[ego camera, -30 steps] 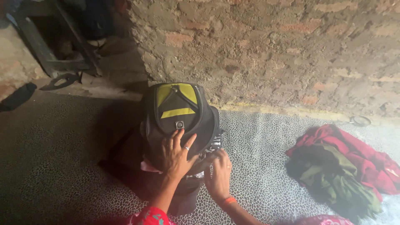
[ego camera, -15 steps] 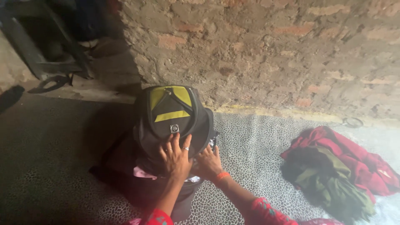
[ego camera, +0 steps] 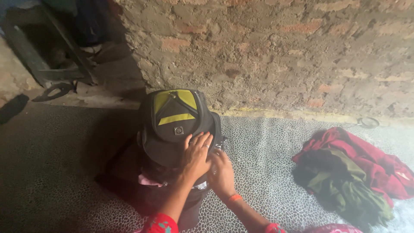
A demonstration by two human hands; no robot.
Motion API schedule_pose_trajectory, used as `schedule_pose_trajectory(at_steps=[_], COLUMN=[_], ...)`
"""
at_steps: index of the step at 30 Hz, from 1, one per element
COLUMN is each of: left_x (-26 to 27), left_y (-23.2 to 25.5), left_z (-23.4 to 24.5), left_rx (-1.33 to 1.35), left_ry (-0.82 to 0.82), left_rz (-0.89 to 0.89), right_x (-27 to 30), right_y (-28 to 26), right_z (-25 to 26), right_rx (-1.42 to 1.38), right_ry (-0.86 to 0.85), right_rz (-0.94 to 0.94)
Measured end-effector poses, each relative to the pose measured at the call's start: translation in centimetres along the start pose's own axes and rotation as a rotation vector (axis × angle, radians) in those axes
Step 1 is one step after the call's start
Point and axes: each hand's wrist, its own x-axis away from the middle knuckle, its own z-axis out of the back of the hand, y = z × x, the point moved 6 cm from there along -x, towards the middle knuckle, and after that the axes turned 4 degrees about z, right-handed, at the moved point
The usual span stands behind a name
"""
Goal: The person packs clothes into a backpack, zips the main compartment, and then presses down on the bag while smoothing the exterior surfaces.
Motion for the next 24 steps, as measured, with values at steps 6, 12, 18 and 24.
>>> schedule_pose_trajectory(at_steps=[6, 12, 18, 24], left_x=[0.2, 0.8, 1.5, 2.2], left_y=[-0.6, -1.4, -1.9, -2.7], left_z=[-1.8, -3.5, -2.6, -3.1], left_rx=[-0.125, -0.121, -0.003, 0.094], left_ry=[0.164, 0.309, 0.347, 0.345], left_rz=[0.015, -0.014, -0.013, 0.014], right_x=[-1.7, -0.5, -2.7, -3.4], right_y=[-1.7, 1.6, -0.3, 1.2], right_z=[2.4, -2.1, -3.4, -6.8], right_rx=[-0.117, 0.013, 0.196, 0.263], right_ry=[0.111, -0.283, -0.393, -0.347], right_rz=[-0.025, 0.128, 0.084, 0.024])
